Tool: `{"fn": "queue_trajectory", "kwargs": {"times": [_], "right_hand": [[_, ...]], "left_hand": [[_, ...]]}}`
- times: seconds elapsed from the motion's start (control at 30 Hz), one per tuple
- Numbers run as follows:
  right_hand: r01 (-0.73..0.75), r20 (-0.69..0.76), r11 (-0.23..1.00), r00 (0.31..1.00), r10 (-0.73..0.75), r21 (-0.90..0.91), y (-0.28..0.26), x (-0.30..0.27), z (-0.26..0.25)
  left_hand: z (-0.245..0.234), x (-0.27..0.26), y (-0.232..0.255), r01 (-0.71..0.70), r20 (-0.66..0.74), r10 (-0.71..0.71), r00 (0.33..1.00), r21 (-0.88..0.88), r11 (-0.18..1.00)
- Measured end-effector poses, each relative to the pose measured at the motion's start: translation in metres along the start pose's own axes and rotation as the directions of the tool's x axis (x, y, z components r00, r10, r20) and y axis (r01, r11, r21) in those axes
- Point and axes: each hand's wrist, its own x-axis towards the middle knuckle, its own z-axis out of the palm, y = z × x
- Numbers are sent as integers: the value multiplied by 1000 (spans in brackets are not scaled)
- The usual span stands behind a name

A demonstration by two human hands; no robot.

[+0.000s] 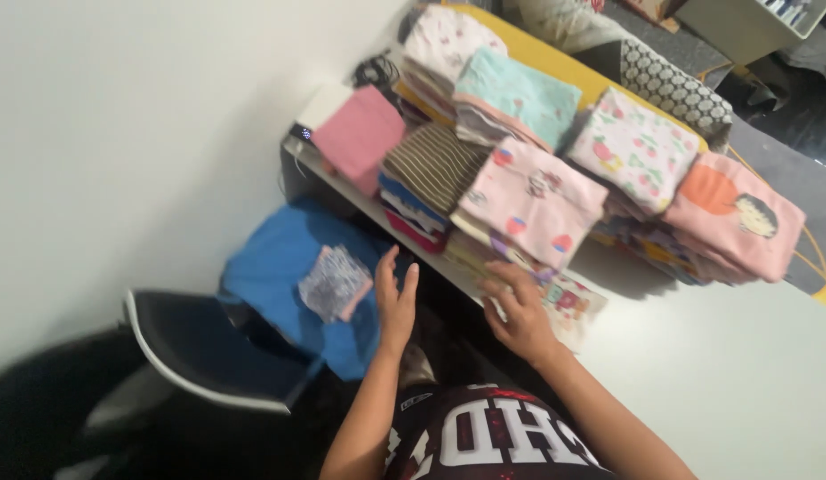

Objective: Fold baby clothes and organize them into a drawer.

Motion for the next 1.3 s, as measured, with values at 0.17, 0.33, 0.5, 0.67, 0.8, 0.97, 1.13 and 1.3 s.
{"fn": "queue_trajectory", "kwargs": {"times": [0.17,0.33,0.5,0.67,0.8,0.97,1.13,1.3], "right_hand": [[-175,-137,900,982,130,-399,34,37,9],[-389,-198,692,918,343,-608,38,68,-13],[-378,-53,756,908,416,-534,47,52,-3],[-500,-120,708,849,514,-499,60,48,-30],[-531,-144,761,843,517,-372,82,49,-37],[-497,-117,794,864,489,-351,80,43,-31],[-502,-93,797,860,502,-336,76,47,-39],[-483,-131,776,871,473,-405,90,34,-33]], "left_hand": [[-21,81,62,-354,126,334,934,206,912],[12,121,103,-590,307,512,803,283,756],[76,114,117,-799,603,561,567,239,551],[119,110,116,-834,694,523,494,209,510],[135,110,120,-802,713,454,534,256,540],[138,107,100,-785,741,393,545,286,549],[133,109,111,-794,765,361,534,307,525],[140,105,126,-820,733,445,514,269,505]]}}
